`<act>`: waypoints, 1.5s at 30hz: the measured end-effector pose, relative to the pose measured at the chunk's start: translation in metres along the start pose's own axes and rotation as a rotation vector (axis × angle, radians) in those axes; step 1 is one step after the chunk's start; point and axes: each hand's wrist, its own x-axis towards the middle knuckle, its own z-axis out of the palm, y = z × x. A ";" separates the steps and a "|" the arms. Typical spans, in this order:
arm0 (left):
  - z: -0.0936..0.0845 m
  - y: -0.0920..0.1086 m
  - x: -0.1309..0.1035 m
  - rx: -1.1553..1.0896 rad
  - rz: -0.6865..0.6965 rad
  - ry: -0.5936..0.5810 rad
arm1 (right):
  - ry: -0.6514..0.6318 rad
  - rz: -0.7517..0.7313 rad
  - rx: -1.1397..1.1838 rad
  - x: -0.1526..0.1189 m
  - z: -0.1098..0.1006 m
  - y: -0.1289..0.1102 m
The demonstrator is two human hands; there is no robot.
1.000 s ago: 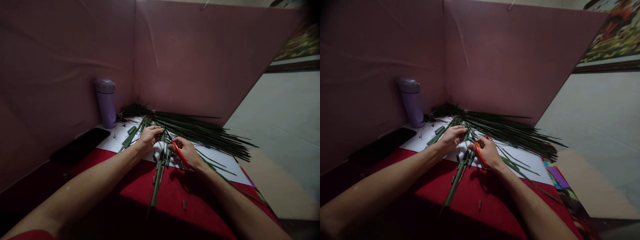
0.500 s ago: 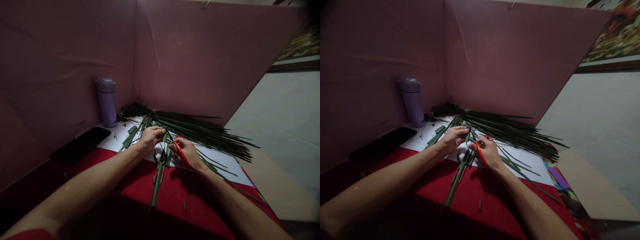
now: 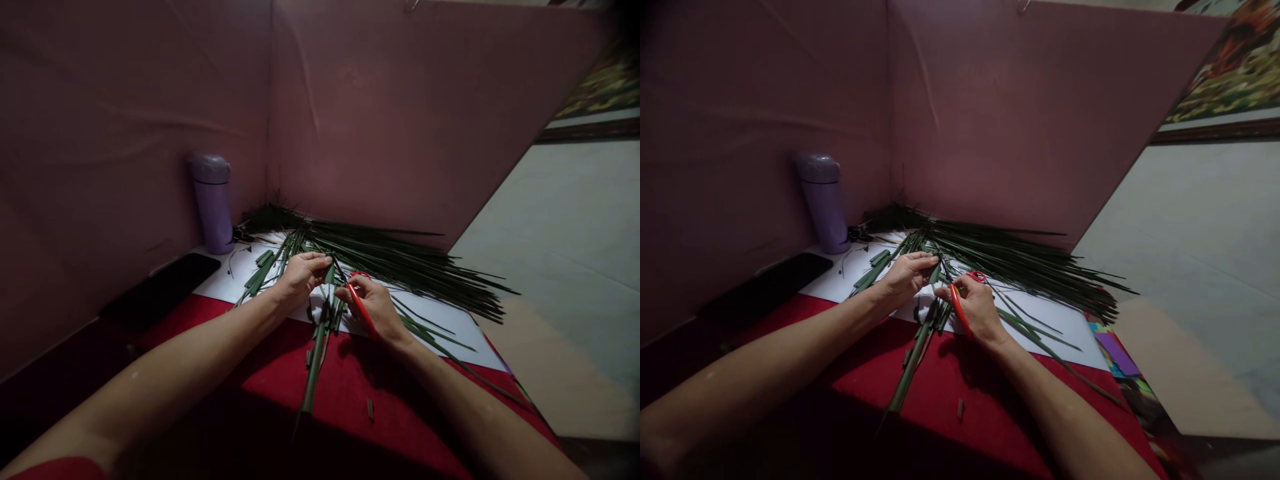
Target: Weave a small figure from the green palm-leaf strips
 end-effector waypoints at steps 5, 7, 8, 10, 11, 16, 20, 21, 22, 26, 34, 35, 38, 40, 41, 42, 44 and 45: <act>0.000 -0.001 0.001 -0.006 0.000 -0.003 | 0.022 0.006 -0.017 -0.001 0.003 0.000; -0.001 -0.001 0.001 0.000 0.003 -0.017 | 0.034 0.010 -0.025 -0.002 0.003 -0.001; -0.001 -0.002 0.002 0.004 0.003 -0.022 | 0.040 0.011 -0.028 -0.002 0.004 -0.001; -0.002 -0.001 0.002 0.010 0.002 -0.027 | 0.049 0.013 -0.029 -0.003 0.004 -0.002; -0.001 -0.001 0.002 0.014 0.001 -0.028 | 0.052 0.013 -0.030 -0.004 0.005 -0.002; 0.001 0.002 0.000 0.028 -0.007 -0.018 | 0.071 -0.013 -0.050 -0.004 0.005 -0.003; 0.001 0.004 0.000 0.027 -0.019 -0.012 | 0.152 -0.036 -0.269 0.006 -0.013 -0.001; 0.001 0.004 0.000 0.025 -0.029 -0.012 | 0.186 -0.027 -0.382 0.010 -0.021 0.001; 0.000 0.003 0.000 0.024 -0.044 -0.016 | 0.243 0.010 -0.542 0.014 -0.029 0.005; -0.001 0.003 -0.001 0.025 -0.136 -0.032 | 0.263 0.109 -1.007 0.024 -0.059 0.030; 0.000 0.003 -0.001 -0.053 -0.311 -0.008 | 0.194 -0.084 -1.068 0.022 -0.054 0.037; 0.000 0.002 0.000 -0.068 -0.327 -0.011 | 0.230 -0.181 -0.968 0.021 -0.049 0.030; -0.001 0.001 0.001 -0.100 -0.346 -0.039 | 0.201 -0.438 -0.652 0.014 -0.032 0.005; -0.001 0.001 0.001 -0.119 -0.354 -0.047 | 0.153 -0.504 -0.566 0.009 -0.022 -0.006; -0.001 0.001 0.001 -0.124 -0.363 -0.043 | 0.139 -0.519 -0.548 0.006 -0.018 -0.009; 0.000 0.001 0.001 -0.127 -0.373 -0.036 | 0.128 -0.524 -0.542 0.004 -0.015 -0.010; 0.000 0.000 0.000 -0.118 -0.392 -0.027 | 0.121 -0.523 -0.549 0.001 -0.011 -0.008; 0.000 0.000 0.000 -0.107 -0.395 -0.027 | 0.119 -0.523 -0.556 0.001 -0.010 -0.007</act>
